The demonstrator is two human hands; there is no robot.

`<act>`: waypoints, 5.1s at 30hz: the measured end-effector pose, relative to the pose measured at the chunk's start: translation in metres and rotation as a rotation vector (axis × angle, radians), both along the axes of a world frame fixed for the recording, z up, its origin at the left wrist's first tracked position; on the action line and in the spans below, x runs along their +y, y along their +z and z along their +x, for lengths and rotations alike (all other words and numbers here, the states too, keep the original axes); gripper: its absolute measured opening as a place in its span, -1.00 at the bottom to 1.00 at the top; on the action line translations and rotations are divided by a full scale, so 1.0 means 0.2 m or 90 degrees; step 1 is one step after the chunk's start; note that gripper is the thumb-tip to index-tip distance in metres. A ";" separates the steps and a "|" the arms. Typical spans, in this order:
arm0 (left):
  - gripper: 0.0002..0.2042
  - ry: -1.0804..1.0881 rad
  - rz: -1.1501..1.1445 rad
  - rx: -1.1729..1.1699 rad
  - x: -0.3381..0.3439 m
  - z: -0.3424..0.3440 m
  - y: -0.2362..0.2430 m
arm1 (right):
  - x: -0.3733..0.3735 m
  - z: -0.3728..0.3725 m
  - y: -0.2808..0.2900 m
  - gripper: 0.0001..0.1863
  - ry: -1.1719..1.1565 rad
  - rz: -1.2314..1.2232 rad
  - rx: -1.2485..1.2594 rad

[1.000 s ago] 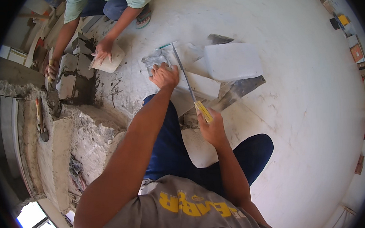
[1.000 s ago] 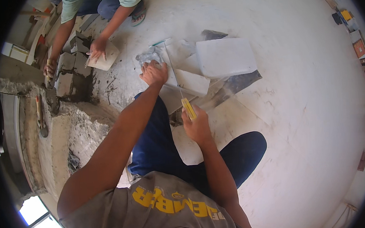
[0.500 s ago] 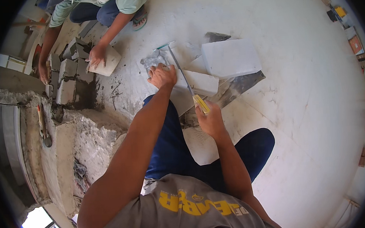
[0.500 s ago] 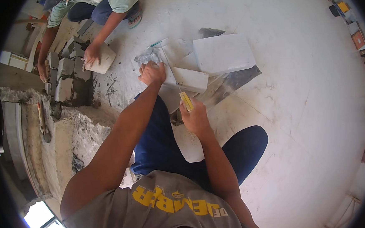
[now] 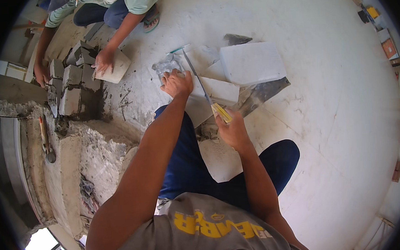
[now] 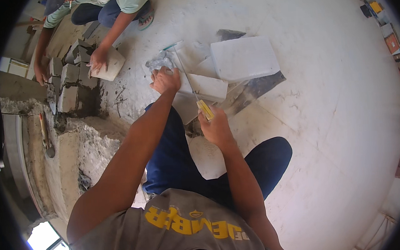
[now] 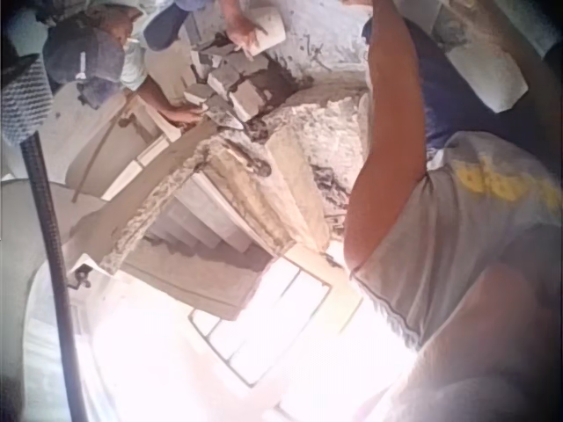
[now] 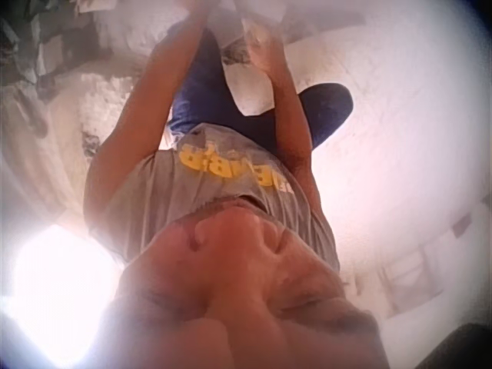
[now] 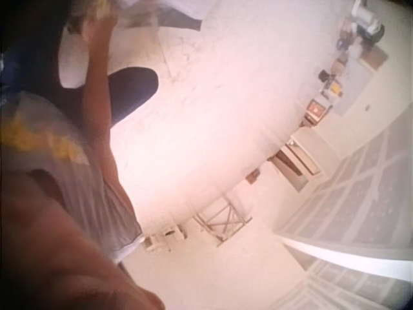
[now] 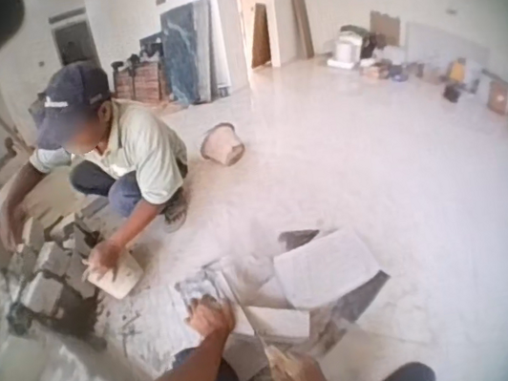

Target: The person measures a masonry block using a tape measure and then cuts it into two pieces using a hand saw.

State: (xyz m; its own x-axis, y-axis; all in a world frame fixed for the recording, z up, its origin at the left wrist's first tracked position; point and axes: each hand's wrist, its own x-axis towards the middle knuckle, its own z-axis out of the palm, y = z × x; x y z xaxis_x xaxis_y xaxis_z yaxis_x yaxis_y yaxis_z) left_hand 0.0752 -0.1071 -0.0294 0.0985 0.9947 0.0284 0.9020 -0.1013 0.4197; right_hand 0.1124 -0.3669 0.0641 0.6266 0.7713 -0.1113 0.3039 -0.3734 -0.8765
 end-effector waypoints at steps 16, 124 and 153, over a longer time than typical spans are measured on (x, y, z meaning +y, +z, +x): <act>-0.62 -0.021 0.008 -0.021 0.02 0.03 0.02 | -0.09 -0.09 -0.06 -0.73 -0.041 0.029 0.030; -0.65 0.010 0.004 0.001 0.05 0.01 -0.04 | -0.39 -0.25 -0.22 -0.68 -0.053 0.003 0.073; -0.61 -0.025 0.018 0.028 0.01 0.03 0.00 | -0.17 -0.11 -0.57 -0.73 -0.029 0.101 0.111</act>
State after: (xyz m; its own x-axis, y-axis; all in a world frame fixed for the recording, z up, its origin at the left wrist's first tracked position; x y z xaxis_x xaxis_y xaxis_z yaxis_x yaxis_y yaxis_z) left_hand 0.0807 -0.1051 -0.0296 0.1395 0.9889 0.0512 0.9143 -0.1485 0.3768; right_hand 0.0895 -0.4008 -0.0502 0.6429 0.7593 -0.1009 0.1281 -0.2365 -0.9632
